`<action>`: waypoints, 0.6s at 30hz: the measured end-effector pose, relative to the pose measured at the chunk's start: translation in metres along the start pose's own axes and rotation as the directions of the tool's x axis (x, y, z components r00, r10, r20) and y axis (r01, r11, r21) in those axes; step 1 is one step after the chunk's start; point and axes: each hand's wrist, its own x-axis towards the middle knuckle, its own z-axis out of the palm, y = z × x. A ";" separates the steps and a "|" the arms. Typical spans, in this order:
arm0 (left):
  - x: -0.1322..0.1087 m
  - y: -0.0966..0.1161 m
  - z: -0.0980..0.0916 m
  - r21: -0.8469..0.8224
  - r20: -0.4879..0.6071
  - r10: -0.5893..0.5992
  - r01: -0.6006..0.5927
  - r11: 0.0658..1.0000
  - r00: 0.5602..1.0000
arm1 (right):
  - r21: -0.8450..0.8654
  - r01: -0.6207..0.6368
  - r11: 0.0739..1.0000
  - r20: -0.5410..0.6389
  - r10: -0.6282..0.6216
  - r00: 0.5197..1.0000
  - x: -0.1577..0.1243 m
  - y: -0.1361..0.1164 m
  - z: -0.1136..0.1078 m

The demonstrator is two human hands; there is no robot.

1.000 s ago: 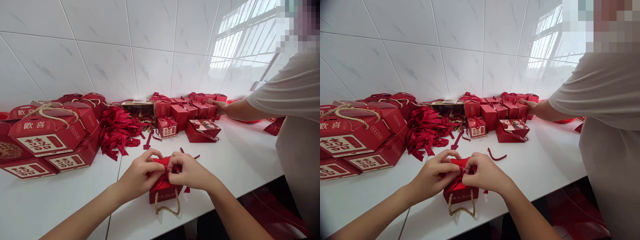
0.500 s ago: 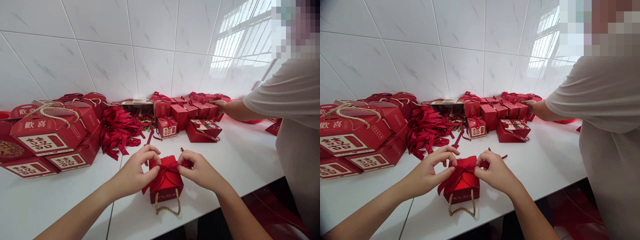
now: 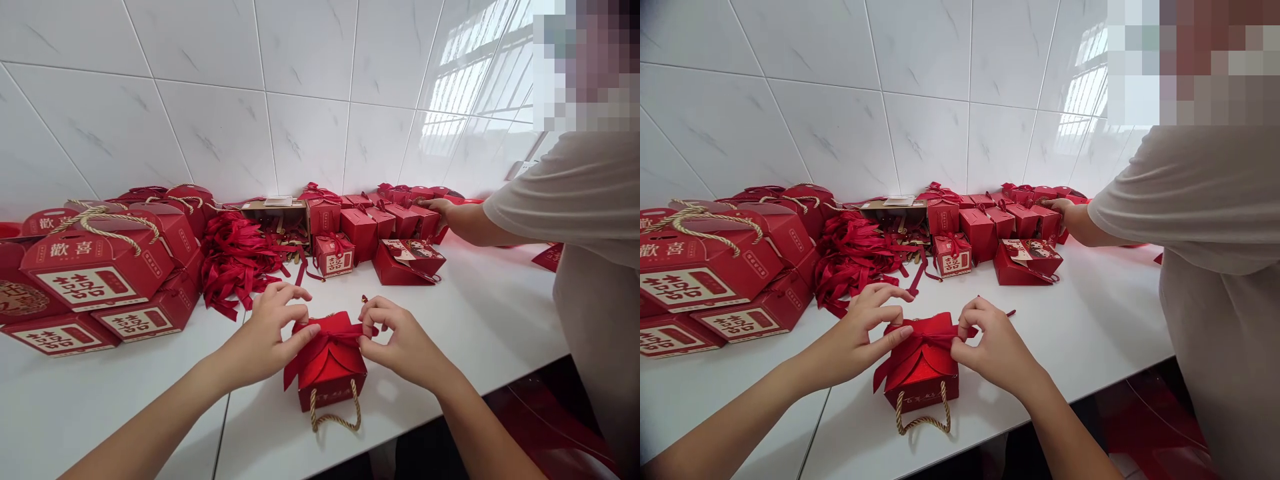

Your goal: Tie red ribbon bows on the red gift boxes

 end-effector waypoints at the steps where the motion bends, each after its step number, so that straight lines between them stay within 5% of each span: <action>1: 0.000 0.000 -0.002 0.023 0.000 0.000 0.000 1.000 1.000 | -0.013 0.000 1.000 -0.003 0.000 1.000 -0.001 0.000 -0.001; 18: 0.009 -0.005 0.004 0.137 0.033 -0.012 0.007 0.990 0.999 | -0.074 -0.025 0.997 -0.026 0.023 0.999 -0.015 0.022 -0.012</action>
